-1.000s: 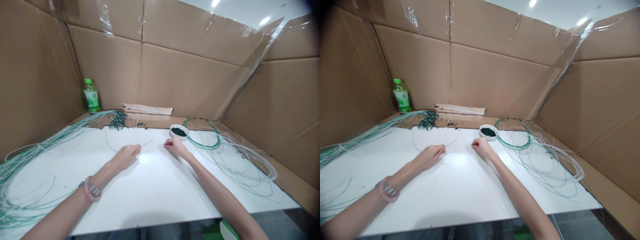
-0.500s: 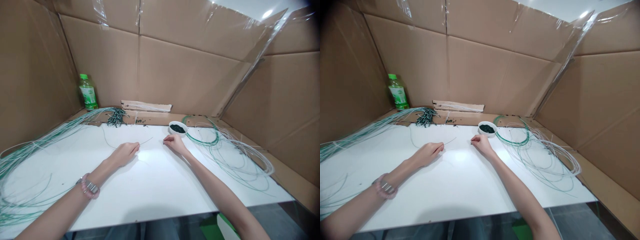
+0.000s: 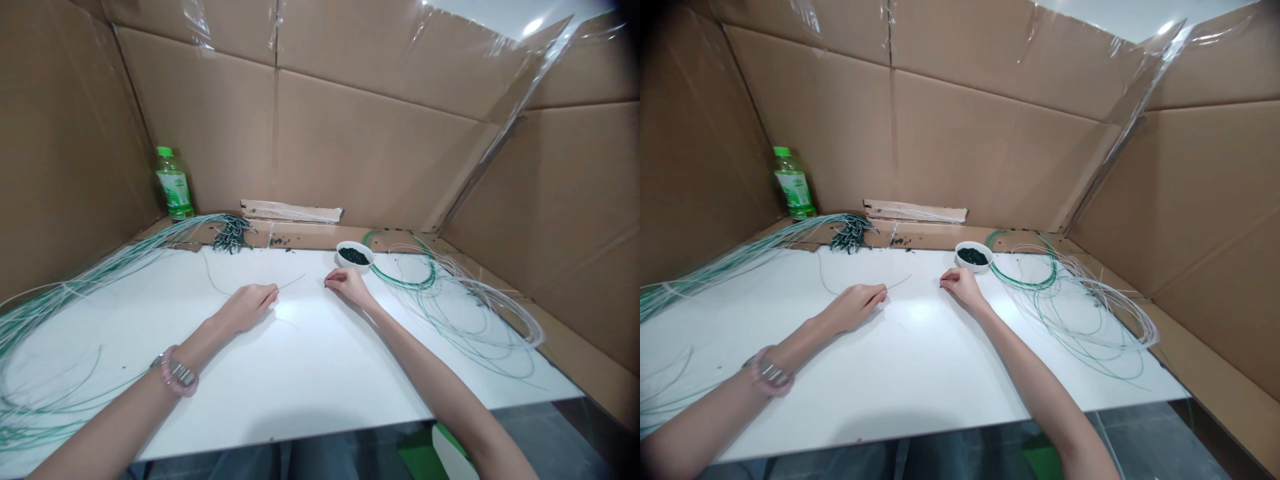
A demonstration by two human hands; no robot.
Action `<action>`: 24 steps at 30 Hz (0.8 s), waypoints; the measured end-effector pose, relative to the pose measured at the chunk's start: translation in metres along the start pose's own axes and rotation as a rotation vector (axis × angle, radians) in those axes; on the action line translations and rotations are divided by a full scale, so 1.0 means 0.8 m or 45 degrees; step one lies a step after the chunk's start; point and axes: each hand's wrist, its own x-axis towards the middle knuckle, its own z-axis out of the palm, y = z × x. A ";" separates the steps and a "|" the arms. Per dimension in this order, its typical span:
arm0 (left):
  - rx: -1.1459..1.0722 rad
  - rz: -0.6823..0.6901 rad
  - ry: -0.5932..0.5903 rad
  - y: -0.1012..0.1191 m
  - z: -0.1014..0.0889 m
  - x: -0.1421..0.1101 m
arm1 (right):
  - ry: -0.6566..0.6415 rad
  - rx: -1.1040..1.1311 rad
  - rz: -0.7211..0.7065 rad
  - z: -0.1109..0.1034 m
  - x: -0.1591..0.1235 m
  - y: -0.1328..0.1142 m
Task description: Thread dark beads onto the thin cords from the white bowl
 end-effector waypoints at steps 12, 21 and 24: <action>-0.011 -0.017 -0.027 0.003 -0.002 0.000 | -0.011 0.021 0.051 -0.016 0.007 0.010; -0.029 -0.032 -0.050 0.006 -0.003 0.000 | 0.005 -0.004 0.045 -0.015 0.003 0.003; -0.036 -0.031 -0.061 0.006 -0.004 0.000 | 0.027 0.012 0.034 -0.019 0.004 0.003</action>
